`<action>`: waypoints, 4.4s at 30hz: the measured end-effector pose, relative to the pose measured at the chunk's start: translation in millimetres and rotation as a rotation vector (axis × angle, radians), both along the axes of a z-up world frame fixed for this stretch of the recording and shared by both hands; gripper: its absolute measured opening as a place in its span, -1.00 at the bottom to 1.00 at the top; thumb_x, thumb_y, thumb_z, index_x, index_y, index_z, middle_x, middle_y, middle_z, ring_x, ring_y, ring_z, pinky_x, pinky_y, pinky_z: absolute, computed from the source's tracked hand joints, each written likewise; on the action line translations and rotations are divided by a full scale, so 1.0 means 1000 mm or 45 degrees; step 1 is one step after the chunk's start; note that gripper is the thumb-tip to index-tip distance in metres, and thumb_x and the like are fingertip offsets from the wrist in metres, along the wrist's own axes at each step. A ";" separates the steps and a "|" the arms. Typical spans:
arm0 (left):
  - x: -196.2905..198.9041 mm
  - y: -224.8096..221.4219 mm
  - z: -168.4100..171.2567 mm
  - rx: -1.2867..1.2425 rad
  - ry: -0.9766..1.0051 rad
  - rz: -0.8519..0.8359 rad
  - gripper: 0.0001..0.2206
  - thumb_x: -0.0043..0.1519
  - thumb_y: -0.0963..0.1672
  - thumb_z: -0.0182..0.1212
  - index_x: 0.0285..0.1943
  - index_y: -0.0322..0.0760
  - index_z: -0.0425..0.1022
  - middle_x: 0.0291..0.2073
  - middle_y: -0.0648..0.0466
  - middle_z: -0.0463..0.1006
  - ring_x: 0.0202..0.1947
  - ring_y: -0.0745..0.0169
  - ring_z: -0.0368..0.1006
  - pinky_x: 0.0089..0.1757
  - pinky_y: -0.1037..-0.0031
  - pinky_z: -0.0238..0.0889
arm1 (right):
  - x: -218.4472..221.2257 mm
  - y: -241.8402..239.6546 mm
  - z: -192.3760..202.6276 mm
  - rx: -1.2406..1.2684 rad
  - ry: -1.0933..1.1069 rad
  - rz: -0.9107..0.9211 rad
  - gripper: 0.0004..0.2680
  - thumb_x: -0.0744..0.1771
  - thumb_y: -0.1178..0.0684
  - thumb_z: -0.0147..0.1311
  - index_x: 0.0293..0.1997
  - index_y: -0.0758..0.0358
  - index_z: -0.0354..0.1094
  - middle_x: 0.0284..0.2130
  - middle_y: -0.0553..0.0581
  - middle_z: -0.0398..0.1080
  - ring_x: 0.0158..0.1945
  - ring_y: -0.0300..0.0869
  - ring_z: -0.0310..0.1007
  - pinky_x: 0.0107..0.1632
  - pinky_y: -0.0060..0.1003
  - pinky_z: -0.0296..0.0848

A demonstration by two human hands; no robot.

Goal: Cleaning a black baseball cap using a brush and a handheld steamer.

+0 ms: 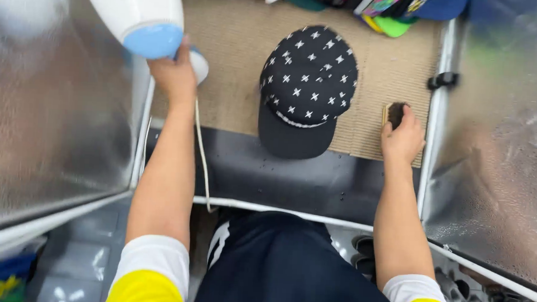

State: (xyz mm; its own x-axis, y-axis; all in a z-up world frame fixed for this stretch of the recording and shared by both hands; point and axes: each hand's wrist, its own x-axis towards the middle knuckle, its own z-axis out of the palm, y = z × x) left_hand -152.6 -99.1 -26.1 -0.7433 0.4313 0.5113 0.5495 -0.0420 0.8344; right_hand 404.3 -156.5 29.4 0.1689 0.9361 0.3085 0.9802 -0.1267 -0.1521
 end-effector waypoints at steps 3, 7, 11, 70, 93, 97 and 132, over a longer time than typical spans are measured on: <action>-0.011 -0.001 0.006 -0.127 -0.180 0.012 -0.56 0.00 -0.10 0.68 -0.02 -0.18 0.53 -0.17 -0.04 0.68 0.03 -0.05 0.56 0.05 0.18 0.35 | -0.018 0.002 0.025 0.498 -0.031 0.150 -0.58 0.24 -0.02 0.47 0.17 0.19 0.43 -0.01 0.24 0.39 -0.05 0.20 0.49 -0.14 0.15 0.51; 0.067 -0.066 0.130 0.044 -0.187 -0.128 -0.62 0.09 -0.24 0.55 0.04 -0.45 0.49 -0.14 -0.33 0.60 0.05 -0.28 0.52 0.06 0.01 0.32 | -0.119 -0.051 0.132 0.474 0.613 0.735 -0.79 0.35 0.20 0.28 0.07 0.39 0.45 -0.26 0.28 0.40 -0.21 0.13 0.50 -0.21 -0.11 0.49; 0.094 -0.120 0.165 -0.146 -0.273 -0.368 -0.64 0.14 -0.19 0.51 0.07 -0.28 0.47 -0.20 -0.02 0.52 -0.09 0.11 0.53 0.09 0.16 0.30 | -0.178 -0.069 0.164 0.242 0.864 1.065 -0.72 0.29 0.10 0.35 0.11 0.20 0.51 -0.10 0.14 0.49 -0.06 -0.01 0.56 0.03 -0.18 0.53; 0.220 -0.142 0.082 -0.774 -1.042 -0.711 -0.70 0.29 -0.06 0.14 0.16 -0.23 0.46 -0.03 0.08 0.62 0.02 0.25 0.49 0.09 0.42 0.30 | -0.147 0.004 0.178 -0.103 0.281 0.770 -0.59 0.42 -0.15 0.08 0.44 0.02 0.12 0.25 0.30 0.15 0.14 0.21 0.37 -0.14 0.16 0.44; 0.215 -0.145 0.115 -0.757 -0.986 -0.769 -0.70 0.30 -0.07 0.08 0.17 -0.26 0.43 0.05 0.06 0.59 0.10 0.22 0.47 0.14 0.41 0.25 | -0.123 0.120 0.151 -0.484 0.716 0.637 -0.46 0.37 -0.38 -0.17 0.45 0.13 0.15 0.41 0.12 0.16 0.47 -0.07 0.09 0.38 -0.19 0.03; 0.214 -0.153 0.110 -0.967 -0.863 -0.763 -0.63 0.38 -0.05 0.16 0.34 -0.21 0.39 0.09 -0.15 0.56 0.20 -0.09 0.44 0.09 0.13 0.33 | -0.083 0.136 0.076 -0.643 0.194 0.429 -0.72 0.40 -0.35 -0.12 0.22 -0.44 0.41 0.00 0.08 0.53 0.13 0.14 0.48 0.20 0.04 0.36; 0.248 -0.080 0.093 0.124 1.031 -0.526 -0.49 0.37 0.19 -0.03 0.42 0.08 0.38 0.38 -0.10 0.31 0.43 -0.25 0.12 0.22 -0.26 -0.08 | -0.120 0.018 0.114 0.202 1.267 0.143 -0.61 0.48 -0.24 -0.12 0.47 0.03 0.12 0.32 0.41 0.26 0.38 0.25 0.26 0.38 0.10 0.26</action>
